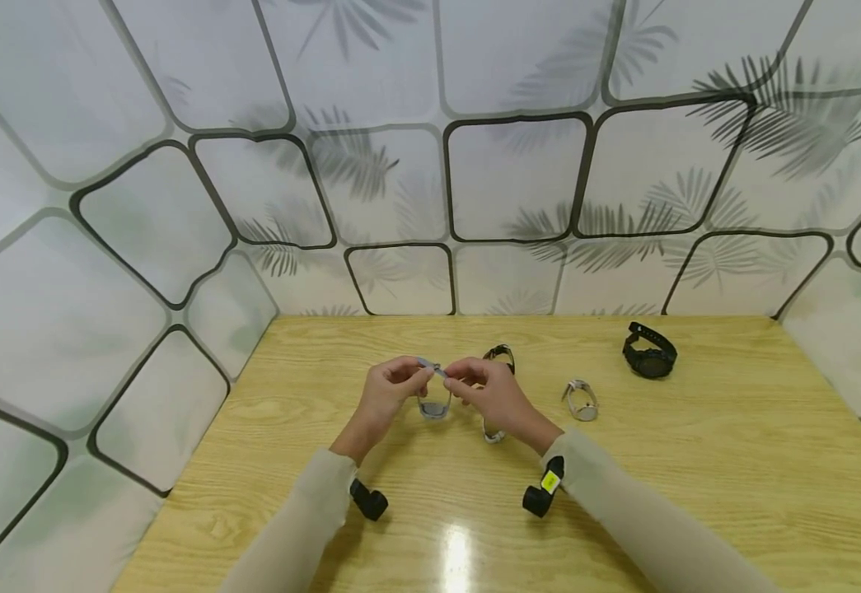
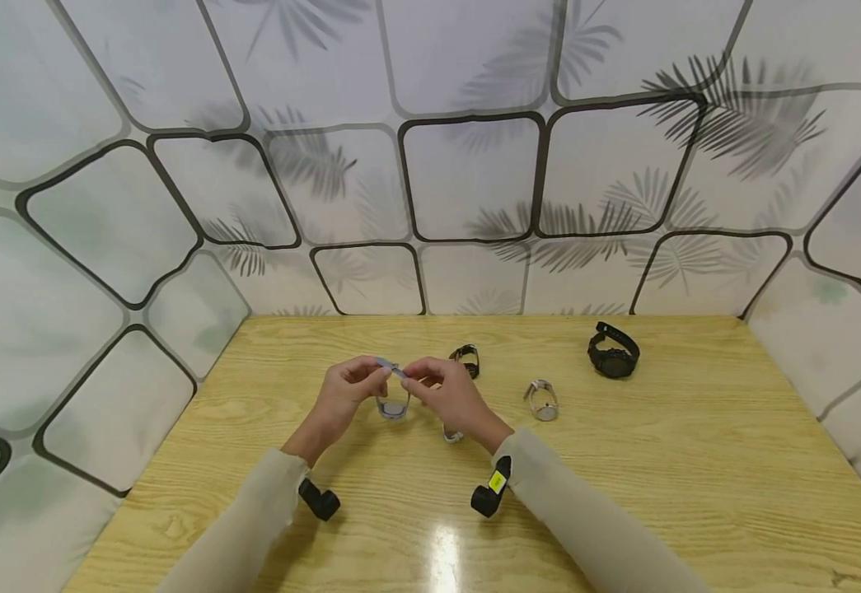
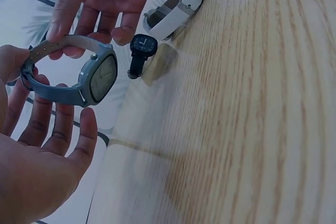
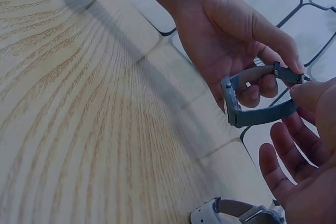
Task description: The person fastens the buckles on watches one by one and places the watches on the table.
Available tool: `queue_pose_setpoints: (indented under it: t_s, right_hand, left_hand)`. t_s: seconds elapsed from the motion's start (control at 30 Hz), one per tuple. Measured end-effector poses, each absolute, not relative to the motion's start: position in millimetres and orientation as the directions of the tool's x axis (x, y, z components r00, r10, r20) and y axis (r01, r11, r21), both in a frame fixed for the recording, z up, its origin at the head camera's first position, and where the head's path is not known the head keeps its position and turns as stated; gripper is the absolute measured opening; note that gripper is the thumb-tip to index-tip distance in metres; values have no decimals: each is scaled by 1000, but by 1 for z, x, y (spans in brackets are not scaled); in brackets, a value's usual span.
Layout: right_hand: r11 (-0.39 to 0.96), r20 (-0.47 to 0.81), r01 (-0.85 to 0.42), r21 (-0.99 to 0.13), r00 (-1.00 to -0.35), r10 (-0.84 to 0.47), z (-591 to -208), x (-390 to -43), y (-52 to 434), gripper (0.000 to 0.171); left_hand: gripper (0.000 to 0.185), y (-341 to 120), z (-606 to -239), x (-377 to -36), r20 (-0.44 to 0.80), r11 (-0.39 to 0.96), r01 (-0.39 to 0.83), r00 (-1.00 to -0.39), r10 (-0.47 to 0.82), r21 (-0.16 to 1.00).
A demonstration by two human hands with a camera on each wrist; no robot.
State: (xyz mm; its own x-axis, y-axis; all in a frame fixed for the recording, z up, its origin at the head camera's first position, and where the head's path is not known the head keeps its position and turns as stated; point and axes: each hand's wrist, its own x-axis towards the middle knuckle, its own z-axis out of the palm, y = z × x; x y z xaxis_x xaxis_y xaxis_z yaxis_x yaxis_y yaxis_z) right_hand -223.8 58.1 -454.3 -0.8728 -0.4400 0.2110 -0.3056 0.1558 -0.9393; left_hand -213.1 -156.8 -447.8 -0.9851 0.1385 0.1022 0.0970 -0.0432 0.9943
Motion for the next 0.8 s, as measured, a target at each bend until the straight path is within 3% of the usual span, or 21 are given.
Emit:
queue_pose_setpoints:
  t_s: [0.3,0.47,0.8]
  right_hand:
    - [183,203,-304,-935,-881,-428,-452,-223,58,22]
    - [176,206,-308,-935,-875,-438,-453,-223,56,25]
    - [126,106,-190,-974,-867,-487,-457,-220,54,24]
  left_hand:
    - [16,-157,-449,-213,109,7,114,-963,246,993]
    - [15,-156,-449,-213,108,-4,110,-971,213,994]
    - [20,-159,-446,-213,75,-22,73,-983,166,997]
